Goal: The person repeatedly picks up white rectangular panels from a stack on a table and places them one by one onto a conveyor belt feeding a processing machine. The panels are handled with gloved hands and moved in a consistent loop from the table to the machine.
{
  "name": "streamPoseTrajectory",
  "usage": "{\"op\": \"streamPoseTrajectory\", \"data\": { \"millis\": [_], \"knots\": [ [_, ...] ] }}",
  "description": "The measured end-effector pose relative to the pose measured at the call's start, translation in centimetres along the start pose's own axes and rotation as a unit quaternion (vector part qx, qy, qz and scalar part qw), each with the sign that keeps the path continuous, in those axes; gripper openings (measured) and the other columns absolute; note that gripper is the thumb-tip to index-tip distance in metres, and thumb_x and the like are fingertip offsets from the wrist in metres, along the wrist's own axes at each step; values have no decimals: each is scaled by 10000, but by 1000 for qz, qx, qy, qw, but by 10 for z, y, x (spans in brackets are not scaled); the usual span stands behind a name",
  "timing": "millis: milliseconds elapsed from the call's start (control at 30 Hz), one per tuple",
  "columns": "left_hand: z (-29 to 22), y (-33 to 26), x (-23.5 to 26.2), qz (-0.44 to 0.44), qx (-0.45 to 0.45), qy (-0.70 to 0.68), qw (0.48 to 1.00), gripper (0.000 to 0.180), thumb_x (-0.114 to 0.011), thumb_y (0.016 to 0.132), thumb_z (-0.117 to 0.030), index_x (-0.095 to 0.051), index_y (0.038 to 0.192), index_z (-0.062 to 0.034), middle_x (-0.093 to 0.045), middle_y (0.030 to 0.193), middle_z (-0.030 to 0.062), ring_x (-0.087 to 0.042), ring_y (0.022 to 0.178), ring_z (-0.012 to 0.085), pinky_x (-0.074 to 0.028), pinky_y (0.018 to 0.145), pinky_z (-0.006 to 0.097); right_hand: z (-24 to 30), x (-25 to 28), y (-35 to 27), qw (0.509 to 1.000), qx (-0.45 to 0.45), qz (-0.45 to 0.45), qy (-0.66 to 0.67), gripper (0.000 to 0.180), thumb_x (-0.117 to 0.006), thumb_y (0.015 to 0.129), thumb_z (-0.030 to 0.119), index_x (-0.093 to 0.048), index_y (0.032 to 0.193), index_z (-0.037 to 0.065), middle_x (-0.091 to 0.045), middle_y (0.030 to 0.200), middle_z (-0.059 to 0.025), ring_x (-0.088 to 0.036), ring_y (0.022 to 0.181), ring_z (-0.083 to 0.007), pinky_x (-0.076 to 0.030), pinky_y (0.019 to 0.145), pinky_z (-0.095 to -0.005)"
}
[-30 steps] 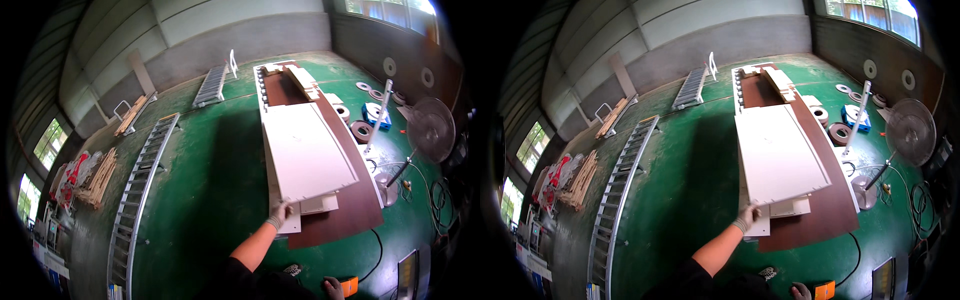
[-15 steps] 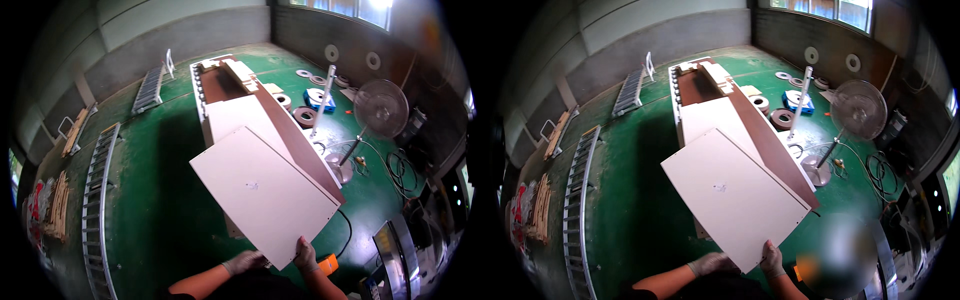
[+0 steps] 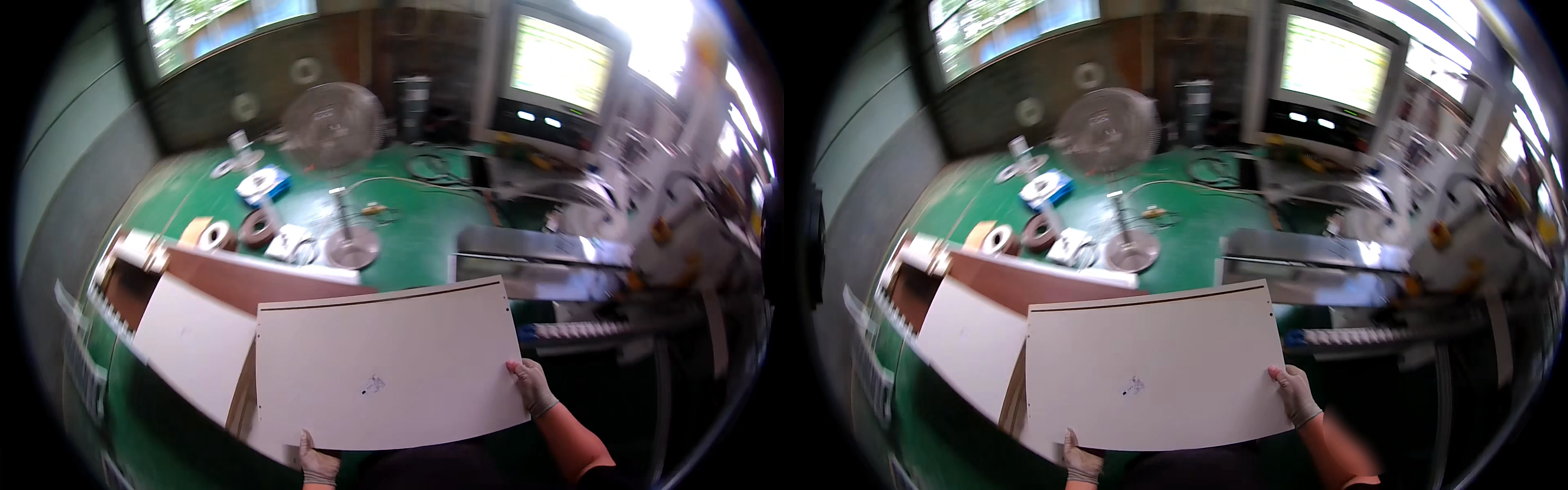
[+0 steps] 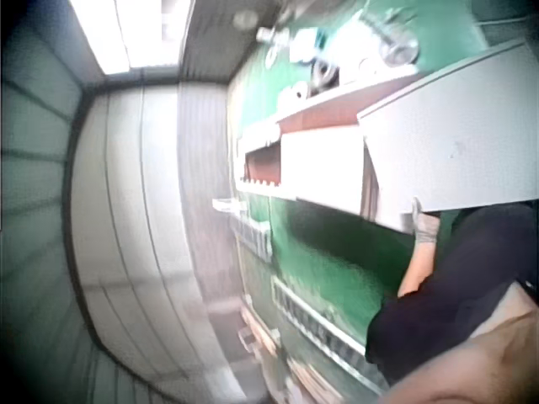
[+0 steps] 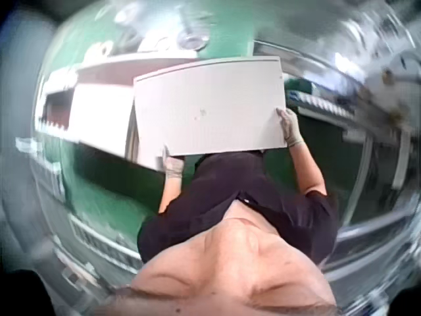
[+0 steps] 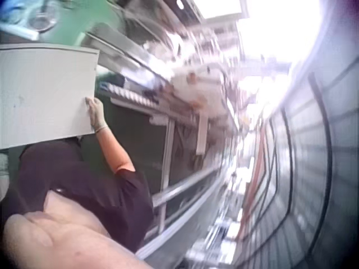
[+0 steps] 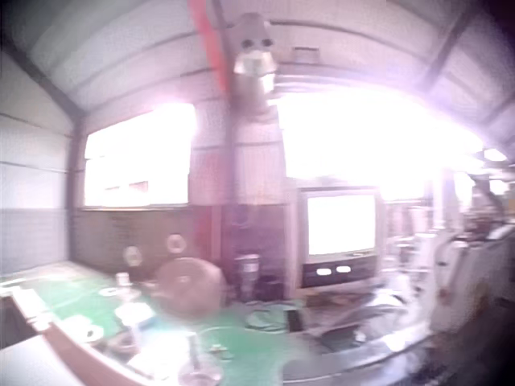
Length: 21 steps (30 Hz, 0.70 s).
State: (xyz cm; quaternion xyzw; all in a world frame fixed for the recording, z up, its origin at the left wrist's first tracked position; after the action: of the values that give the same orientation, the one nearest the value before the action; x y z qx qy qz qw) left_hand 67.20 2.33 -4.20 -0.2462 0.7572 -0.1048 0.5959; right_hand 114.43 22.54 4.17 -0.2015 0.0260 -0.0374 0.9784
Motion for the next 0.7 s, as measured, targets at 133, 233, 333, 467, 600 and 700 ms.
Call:
{"op": "streamPoseTrajectory", "data": {
  "millis": [133, 233, 333, 467, 600, 700],
  "knots": [
    [47, 73, -40, 42, 120, 73, 989, 593, -647, 978, -397, -536, 1478, -98, -558, 1515, 109, -484, 1425, 350, -334, 1228, 567, -54, 103, -46, 969, 68, -222, -82, 481, -654, 1033, 422, -671, 835, -16, -618, 787, 7, -540, 728, -110, -468, 647, -336],
    [115, 126, -108, 110, 229, 127, 959, 622, -669, 943, -419, -543, 1465, -105, -572, 1500, 92, -508, 1399, 349, -360, 1207, 545, -108, 142, -104, 935, 85, -289, 190, 462, -603, 1053, 424, -677, 1114, -28, -685, 1037, -79, -641, 929, -198, -543, 826, -377],
    [185, 177, -134, 140, 312, 172, 924, 569, -659, 953, -403, -568, 1432, -111, -610, 1452, 76, -537, 1358, 328, -377, 1188, 521, -185, 151, -156, 832, 66, -358, 419, 514, -585, 1056, 391, -583, 1355, -28, -664, 1279, -143, -662, 1151, -302, -556, 1011, -464],
    [290, 187, -157, 168, 387, 272, 865, 478, -615, 991, -385, -605, 1388, -118, -634, 1424, 76, -561, 1329, 301, -383, 1180, 506, -268, 138, -224, 720, 72, -489, 486, 511, -633, 1018, 408, -608, 1318, -5, -672, 1250, -122, -670, 1111, -288, -562, 987, -466],
    [381, 149, -184, 214, 446, 269, 826, 518, -519, 1045, -374, -538, 1476, -88, -579, 1500, 99, -515, 1399, 336, -330, 1229, 553, -330, 154, -253, 646, -15, -658, 387, 532, -692, 970, 467, -661, 1249, 15, -669, 1165, -67, -635, 1032, -198, -548, 924, -403],
    [417, 177, -169, 227, 492, 328, 774, 536, -549, 1048, -431, -546, 1433, -60, -590, 1444, 140, -517, 1370, 350, -383, 1167, 538, -242, 144, -267, 640, -44, -670, 375, 473, -728, 945, 444, -714, 1159, 22, -644, 1117, -12, -577, 1004, -134, -517, 893, -355]
  ]
}}
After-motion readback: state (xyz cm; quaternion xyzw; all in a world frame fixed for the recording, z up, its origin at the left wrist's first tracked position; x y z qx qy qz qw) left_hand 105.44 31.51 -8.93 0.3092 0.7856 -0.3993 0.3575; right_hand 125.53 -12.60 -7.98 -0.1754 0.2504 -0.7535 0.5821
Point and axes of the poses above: each hand's wrist, its own y-axis towards the middle knuckle, its own x-axis out of the back of the hand, z = x × y, the point moved 4 cm from there along y, towards the middle knuckle
